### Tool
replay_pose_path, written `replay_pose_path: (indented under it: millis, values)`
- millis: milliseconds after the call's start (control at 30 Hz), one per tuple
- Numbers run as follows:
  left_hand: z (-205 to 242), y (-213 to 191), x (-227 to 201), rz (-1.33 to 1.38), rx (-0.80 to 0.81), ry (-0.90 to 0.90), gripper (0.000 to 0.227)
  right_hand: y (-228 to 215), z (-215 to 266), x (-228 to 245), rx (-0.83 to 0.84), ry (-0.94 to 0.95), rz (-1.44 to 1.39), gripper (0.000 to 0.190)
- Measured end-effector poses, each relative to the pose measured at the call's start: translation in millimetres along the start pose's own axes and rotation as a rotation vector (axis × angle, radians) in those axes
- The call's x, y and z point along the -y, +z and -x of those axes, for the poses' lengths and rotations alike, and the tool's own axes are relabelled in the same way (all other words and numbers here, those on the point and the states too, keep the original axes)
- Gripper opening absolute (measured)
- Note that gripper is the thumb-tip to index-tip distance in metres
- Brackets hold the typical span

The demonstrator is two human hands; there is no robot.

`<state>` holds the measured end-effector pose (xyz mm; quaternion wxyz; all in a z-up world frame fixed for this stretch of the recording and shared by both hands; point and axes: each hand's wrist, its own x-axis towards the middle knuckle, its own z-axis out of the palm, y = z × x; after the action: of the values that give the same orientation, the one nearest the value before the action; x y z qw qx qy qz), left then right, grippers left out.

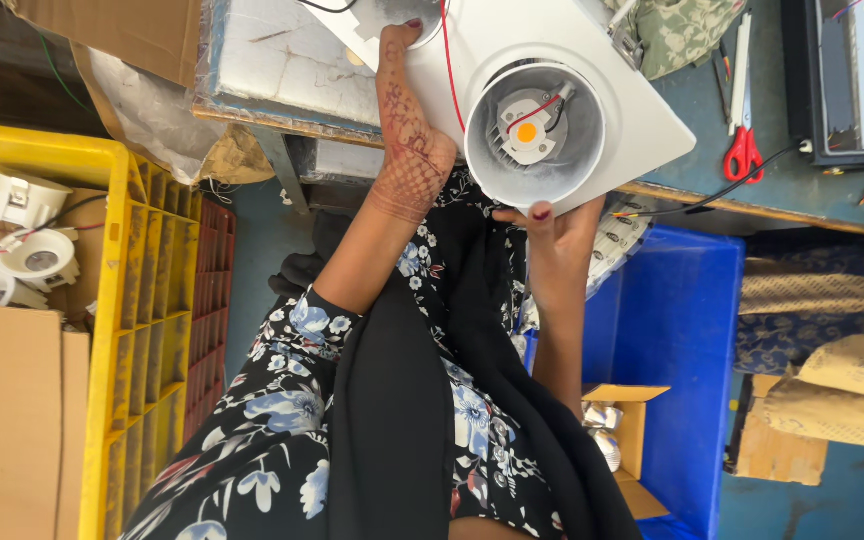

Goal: The person connects red and black wires to two LED modules inside a white dual light fixture, then uses a green power drill to secure the modules with screws. The person handles the fixture and wires by hand throughout the process.

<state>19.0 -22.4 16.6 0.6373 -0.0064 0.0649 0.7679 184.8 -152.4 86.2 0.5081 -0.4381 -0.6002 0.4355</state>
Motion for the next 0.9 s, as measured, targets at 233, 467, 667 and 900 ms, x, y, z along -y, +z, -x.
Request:
replay_pose_path:
  millis: [233,467,667,900]
  values:
    - [27.2,17.2,-4.9,-0.308,0.061,0.197,0.036,11.2,-25.6,21.7,-0.235,0.002,0.071,0.05]
    - [45.8,53.5,2.3,0.021,0.014,-0.067,0.037,-36.5,-67.0,30.3,-0.317,-0.257,0.137,0.027]
    - [47.8,62.3,-5.5,-0.095,0.118,-0.181,0.031,-63.8,-117.7,43.2,-0.173,0.045,0.002,0.018]
    - [38.7,57.5,-24.5,-0.121,0.058,-0.13,0.015,-50.2,-131.1,20.1,-0.078,0.189,-0.012,0.023]
